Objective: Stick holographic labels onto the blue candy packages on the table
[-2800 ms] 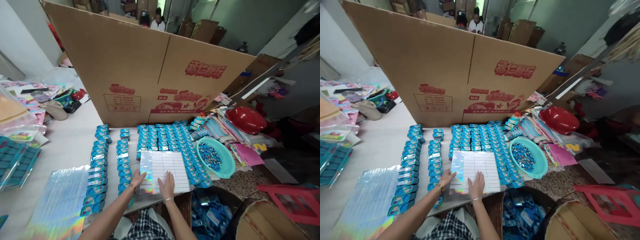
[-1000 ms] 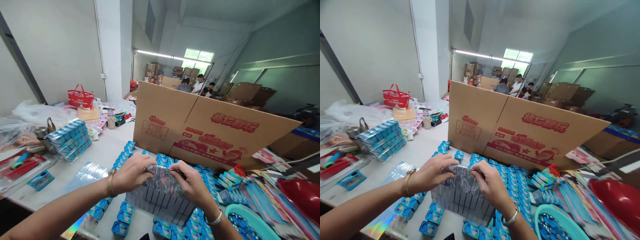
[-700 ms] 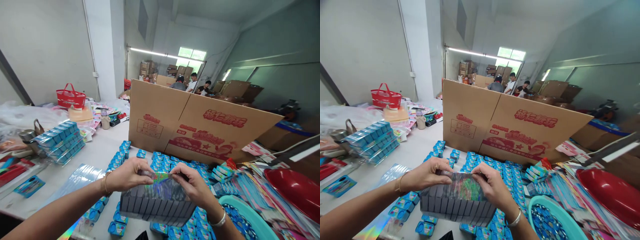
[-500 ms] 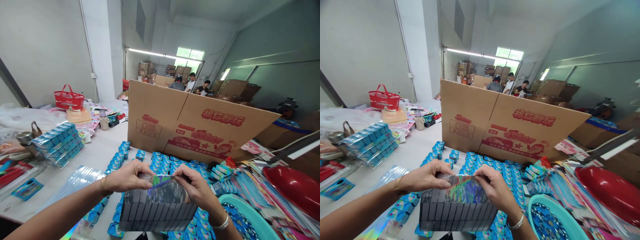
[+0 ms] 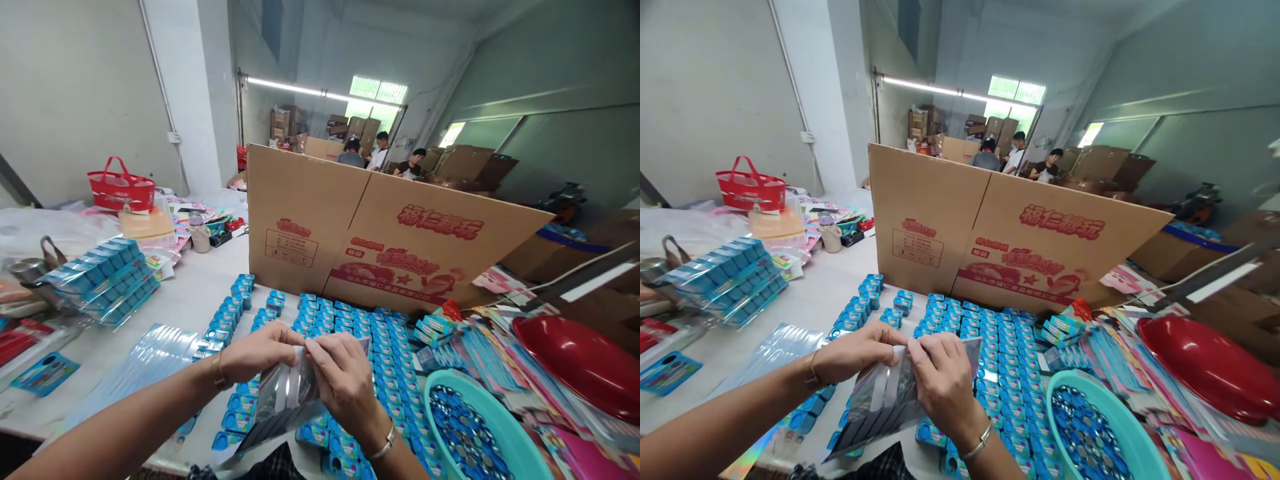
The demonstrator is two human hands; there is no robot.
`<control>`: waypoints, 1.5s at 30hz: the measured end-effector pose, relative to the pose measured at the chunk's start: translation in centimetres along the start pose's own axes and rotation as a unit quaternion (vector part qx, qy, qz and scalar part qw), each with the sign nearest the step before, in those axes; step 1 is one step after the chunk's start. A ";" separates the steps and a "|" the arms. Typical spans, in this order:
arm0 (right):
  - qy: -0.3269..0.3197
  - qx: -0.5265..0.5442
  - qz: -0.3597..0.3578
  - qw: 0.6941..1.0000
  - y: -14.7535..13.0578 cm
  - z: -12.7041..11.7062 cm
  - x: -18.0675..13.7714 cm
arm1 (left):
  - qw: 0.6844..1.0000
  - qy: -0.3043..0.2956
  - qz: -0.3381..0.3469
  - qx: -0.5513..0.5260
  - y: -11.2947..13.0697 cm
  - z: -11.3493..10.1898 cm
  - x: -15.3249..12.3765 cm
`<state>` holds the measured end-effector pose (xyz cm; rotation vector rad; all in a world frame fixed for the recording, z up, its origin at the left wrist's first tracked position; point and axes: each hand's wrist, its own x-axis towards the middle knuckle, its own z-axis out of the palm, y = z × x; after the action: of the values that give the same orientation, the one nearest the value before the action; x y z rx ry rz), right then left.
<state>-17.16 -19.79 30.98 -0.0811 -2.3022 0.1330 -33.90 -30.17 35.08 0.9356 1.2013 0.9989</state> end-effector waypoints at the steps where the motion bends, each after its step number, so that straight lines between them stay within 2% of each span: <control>1: 0.001 -0.008 -0.008 1.000 0.1 0.0 -0.1 | 1.000 0.002 -0.006 -0.013 0.0 0.0 0.1; 9: 0.004 -0.055 -0.042 0.998 0.2 -0.4 -0.9 | 0.993 0.039 -0.033 -0.104 0.2 0.0 0.7; 16: 0.025 -0.065 -0.029 0.997 -0.4 -0.9 -0.6 | 0.994 0.030 -0.030 -0.105 1.2 0.1 0.7; 21: 0.031 -0.069 -0.023 0.997 -0.7 -0.9 -0.7 | 0.994 0.042 -0.016 -0.101 0.8 -0.1 0.8; 29: 0.037 -0.017 0.008 0.999 -0.6 -0.9 -0.7 | 0.992 0.061 -0.010 -0.114 0.4 0.1 0.7; 35: 0.056 -0.050 -0.031 0.997 -0.7 -1.5 -0.9 | 0.984 0.059 -0.001 -0.166 0.4 0.6 0.7; 40: 0.044 -0.079 -0.053 0.994 -0.7 -1.8 -1.5 | 0.983 0.043 0.003 -0.180 0.2 0.7 0.8; 45: 0.015 -0.110 -0.062 0.992 -0.7 -2.3 -1.9 | 0.977 0.057 -0.010 -0.205 0.3 0.7 0.8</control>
<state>-14.21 -20.51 31.25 -0.0528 -2.2769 -0.1846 -33.13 -29.34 35.21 0.5444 1.0409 1.2398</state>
